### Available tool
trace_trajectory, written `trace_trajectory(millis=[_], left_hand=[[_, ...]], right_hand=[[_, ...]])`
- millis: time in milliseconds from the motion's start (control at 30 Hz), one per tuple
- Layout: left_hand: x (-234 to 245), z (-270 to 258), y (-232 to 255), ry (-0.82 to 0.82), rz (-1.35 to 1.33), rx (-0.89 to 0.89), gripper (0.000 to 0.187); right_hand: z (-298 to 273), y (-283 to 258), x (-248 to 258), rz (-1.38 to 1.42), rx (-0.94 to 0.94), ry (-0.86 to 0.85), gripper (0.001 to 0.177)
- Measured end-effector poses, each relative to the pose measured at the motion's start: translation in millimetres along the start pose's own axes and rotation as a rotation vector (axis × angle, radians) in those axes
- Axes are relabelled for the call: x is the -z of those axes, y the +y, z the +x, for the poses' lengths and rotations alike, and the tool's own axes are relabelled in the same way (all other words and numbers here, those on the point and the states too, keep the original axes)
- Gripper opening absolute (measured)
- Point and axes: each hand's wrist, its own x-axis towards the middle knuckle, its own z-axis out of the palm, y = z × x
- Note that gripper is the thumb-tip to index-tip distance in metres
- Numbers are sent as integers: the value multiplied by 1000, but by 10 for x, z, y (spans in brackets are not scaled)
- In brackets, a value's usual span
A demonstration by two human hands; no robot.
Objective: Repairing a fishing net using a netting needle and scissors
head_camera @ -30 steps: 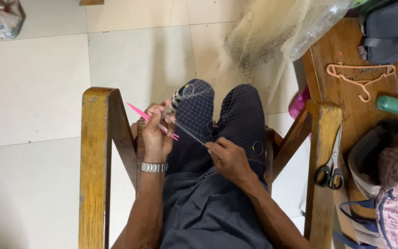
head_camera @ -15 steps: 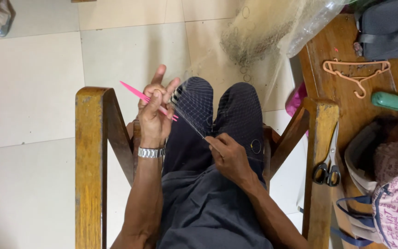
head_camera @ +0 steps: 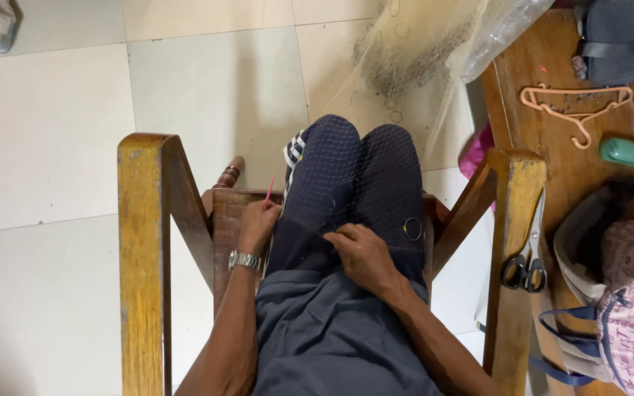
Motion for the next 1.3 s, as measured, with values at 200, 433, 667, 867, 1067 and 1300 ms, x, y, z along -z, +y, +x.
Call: trace_trajectory(millis=[200, 433, 667, 867, 1067, 1300], left_hand=[[107, 121, 245, -29, 46, 48, 22], [200, -69, 62, -12, -166, -9, 17], [289, -166, -183, 20, -281, 231, 42], [390, -291, 66, 261, -293, 232, 26], [394, -263, -63, 267, -159, 104, 16], [470, -376, 258, 376, -152, -3, 19]], right_hand=[[-10, 35, -141, -69, 14, -45, 18], [-2, 116, -258, -68, 14, -53, 19], [126, 38, 15, 30, -49, -40, 22], [108, -60, 301, 120, -106, 31, 23], [-40, -6, 428, 243, -216, 55, 19], [-200, 235, 502, 258, -285, 169, 17]])
